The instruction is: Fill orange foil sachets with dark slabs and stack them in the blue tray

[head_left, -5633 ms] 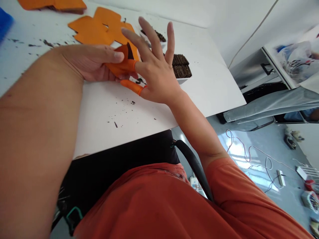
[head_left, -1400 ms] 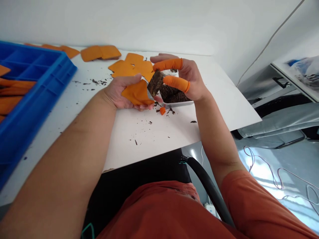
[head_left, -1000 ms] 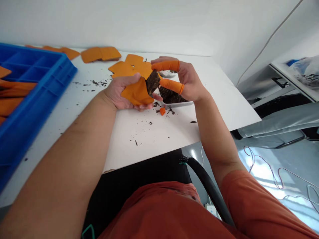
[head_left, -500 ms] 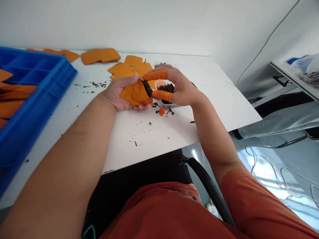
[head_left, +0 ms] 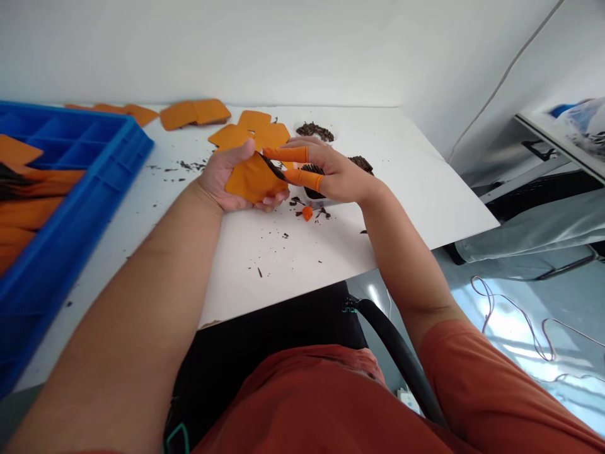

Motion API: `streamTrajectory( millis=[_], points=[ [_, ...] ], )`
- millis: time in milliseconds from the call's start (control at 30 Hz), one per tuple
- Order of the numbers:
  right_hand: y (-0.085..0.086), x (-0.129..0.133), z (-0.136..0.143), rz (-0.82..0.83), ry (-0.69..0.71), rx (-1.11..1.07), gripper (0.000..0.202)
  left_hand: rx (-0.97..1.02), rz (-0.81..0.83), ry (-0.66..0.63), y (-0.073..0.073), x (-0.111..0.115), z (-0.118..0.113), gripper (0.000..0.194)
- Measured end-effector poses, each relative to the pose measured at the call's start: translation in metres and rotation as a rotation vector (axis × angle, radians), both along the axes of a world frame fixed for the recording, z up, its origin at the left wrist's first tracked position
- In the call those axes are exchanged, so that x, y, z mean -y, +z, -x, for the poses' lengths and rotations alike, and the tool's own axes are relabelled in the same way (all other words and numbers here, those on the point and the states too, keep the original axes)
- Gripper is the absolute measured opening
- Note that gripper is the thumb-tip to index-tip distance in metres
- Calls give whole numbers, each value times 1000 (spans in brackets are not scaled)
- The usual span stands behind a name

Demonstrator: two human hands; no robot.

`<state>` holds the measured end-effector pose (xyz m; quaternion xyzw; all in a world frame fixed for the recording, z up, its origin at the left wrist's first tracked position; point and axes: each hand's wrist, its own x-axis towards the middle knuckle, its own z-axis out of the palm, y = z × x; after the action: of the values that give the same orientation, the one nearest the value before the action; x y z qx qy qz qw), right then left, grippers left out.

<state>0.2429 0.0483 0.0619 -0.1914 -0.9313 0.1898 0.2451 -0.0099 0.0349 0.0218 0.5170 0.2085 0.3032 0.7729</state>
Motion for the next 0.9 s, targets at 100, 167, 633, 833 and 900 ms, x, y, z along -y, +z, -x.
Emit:
streamTrajectory(
  millis=[100,167,633,833,900],
  points=[
    [-1,-3,-2,36,17,-80,42,13,-12,45,0,-2,2,63],
    [-2,-3,-2,42,-5,-77,43,23,-8,81,0,-3,3,62],
    [-4,2,6,55,-89,-80,45,72,42,76,-9,-8,5,65],
    [-16,-11,14,66,-93,-83,62,83,22,97,-11,-12,6,70],
    [-19,-15,16,60,-80,-66,66,65,-4,80,-9,-12,5,69]
  ],
)
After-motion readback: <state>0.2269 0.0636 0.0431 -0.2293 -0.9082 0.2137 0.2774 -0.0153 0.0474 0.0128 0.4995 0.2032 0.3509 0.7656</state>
